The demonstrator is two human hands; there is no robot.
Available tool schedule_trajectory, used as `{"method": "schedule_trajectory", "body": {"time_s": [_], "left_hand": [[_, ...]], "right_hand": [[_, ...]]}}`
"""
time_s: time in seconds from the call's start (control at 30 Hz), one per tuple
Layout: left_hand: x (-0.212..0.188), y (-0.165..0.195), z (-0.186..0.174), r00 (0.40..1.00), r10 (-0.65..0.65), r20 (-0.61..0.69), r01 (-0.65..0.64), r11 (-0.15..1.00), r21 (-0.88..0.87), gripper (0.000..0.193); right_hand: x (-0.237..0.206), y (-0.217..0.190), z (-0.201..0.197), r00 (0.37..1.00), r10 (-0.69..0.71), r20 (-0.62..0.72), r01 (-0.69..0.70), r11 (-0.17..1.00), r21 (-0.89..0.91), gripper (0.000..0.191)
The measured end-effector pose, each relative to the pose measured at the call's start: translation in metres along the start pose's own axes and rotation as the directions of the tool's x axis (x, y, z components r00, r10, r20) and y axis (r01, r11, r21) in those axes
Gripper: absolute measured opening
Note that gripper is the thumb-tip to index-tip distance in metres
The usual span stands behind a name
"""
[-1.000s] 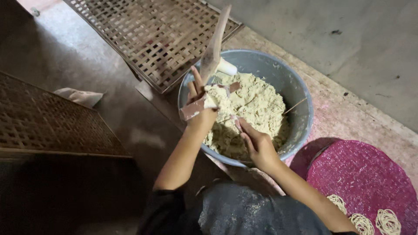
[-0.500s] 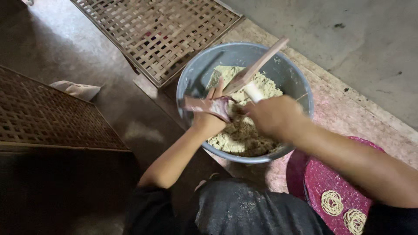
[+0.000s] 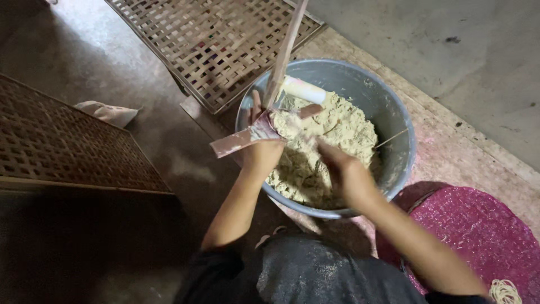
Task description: The person sits at a low table and uses a hand-held wooden noodle press to extrude dough into noodle nests on round pink trays. They load dough into the press, squeeze the handle to push strands out, cut the strands with a small stick, and arrange the finished nests on the trays.
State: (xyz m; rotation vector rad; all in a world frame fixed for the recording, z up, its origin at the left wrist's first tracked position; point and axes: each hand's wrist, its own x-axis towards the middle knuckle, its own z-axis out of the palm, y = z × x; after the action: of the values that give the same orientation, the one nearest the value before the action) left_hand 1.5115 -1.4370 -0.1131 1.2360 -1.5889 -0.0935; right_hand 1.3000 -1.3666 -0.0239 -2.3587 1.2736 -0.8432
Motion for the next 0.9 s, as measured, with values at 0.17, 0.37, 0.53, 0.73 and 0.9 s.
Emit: {"method": "schedule_trajectory", "body": {"time_s": [0.17,0.37,0.53,0.73,0.9], "left_hand": [[0.010,0.002,-0.009,0.985,-0.149,0.082,0.152,0.988,-0.028,0.119],[0.009,0.005,0.013,0.987,0.018,0.161,-0.088,0.892,0.443,0.092],[0.013,-0.016,0.016,0.958,-0.222,0.180,0.194,0.967,0.163,0.118],[0.006,-0.016,0.007,0.912,-0.020,0.410,-0.093,0.963,0.254,0.086],[-0.005,0.013,0.013,0.864,0.061,0.500,-0.114,0.991,0.077,0.090]], "right_hand": [[-0.029,0.041,0.011,0.996,-0.001,0.090,-0.023,0.965,0.262,0.041],[-0.011,0.043,0.018,0.927,0.365,0.089,-0.375,0.915,0.148,0.046],[-0.022,0.023,0.024,0.979,0.167,0.120,-0.171,0.985,0.031,0.044],[0.038,0.041,-0.068,0.806,0.303,0.508,-0.298,0.950,-0.092,0.038],[0.040,0.018,-0.037,0.766,0.327,0.554,0.202,0.696,-0.690,0.029]]}}
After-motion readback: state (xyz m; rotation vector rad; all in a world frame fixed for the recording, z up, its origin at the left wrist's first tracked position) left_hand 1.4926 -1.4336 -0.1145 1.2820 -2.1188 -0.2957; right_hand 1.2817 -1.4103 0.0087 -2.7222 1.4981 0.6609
